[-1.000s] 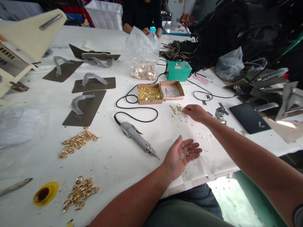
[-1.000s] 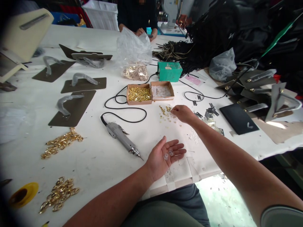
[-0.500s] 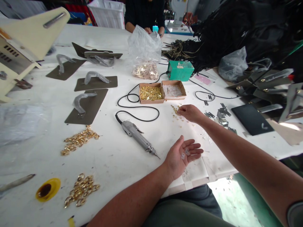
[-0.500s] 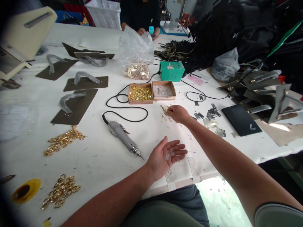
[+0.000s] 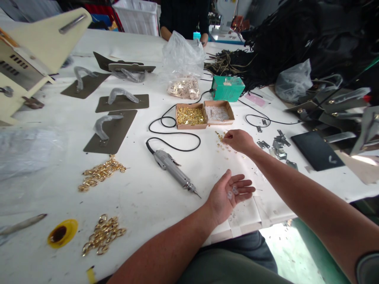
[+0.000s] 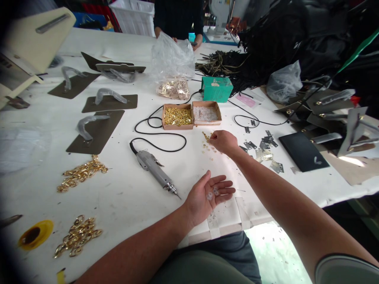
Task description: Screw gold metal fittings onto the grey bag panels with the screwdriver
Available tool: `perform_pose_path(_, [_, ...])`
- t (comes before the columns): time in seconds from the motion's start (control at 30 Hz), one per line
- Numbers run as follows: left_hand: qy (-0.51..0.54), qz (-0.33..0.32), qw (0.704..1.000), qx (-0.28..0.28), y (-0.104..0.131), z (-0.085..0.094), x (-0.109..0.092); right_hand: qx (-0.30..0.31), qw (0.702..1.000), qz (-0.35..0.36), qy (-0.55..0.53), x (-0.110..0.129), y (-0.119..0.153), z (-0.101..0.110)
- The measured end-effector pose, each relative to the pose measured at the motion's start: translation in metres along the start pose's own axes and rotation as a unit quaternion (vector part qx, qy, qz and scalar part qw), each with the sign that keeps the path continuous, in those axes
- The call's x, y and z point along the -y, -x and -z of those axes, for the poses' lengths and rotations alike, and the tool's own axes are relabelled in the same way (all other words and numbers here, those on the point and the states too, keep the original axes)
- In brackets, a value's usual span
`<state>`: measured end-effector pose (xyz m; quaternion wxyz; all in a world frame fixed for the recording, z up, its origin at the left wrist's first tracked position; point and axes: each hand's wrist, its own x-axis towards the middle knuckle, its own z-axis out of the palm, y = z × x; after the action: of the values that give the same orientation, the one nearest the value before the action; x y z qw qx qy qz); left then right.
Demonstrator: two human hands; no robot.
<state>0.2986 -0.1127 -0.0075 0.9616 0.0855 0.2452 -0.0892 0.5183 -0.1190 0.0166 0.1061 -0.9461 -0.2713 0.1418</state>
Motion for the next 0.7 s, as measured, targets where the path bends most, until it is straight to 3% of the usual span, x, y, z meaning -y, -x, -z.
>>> perform_pose_path(0.2, [0.006,-0.003,1.000,0.011,-0.002,0.003,0.001,0.005,1.000,0.012,0.022,-0.004,0.002,0.000])
perform_pose_path(0.47, [0.000,0.001,1.000,0.005,-0.001,0.001,-0.001,-0.045,0.997,0.021,-0.054,-0.005,0.013,0.018])
perform_pose_path(0.6, [0.013,0.001,1.000,0.009,0.001,-0.001,-0.004,-0.041,0.990,0.091,-0.102,-0.002,0.044,0.029])
perform_pose_path(0.7, [0.027,0.001,1.000,0.010,0.001,-0.002,-0.005,0.008,0.978,0.168,-0.126,-0.009,0.082,0.031])
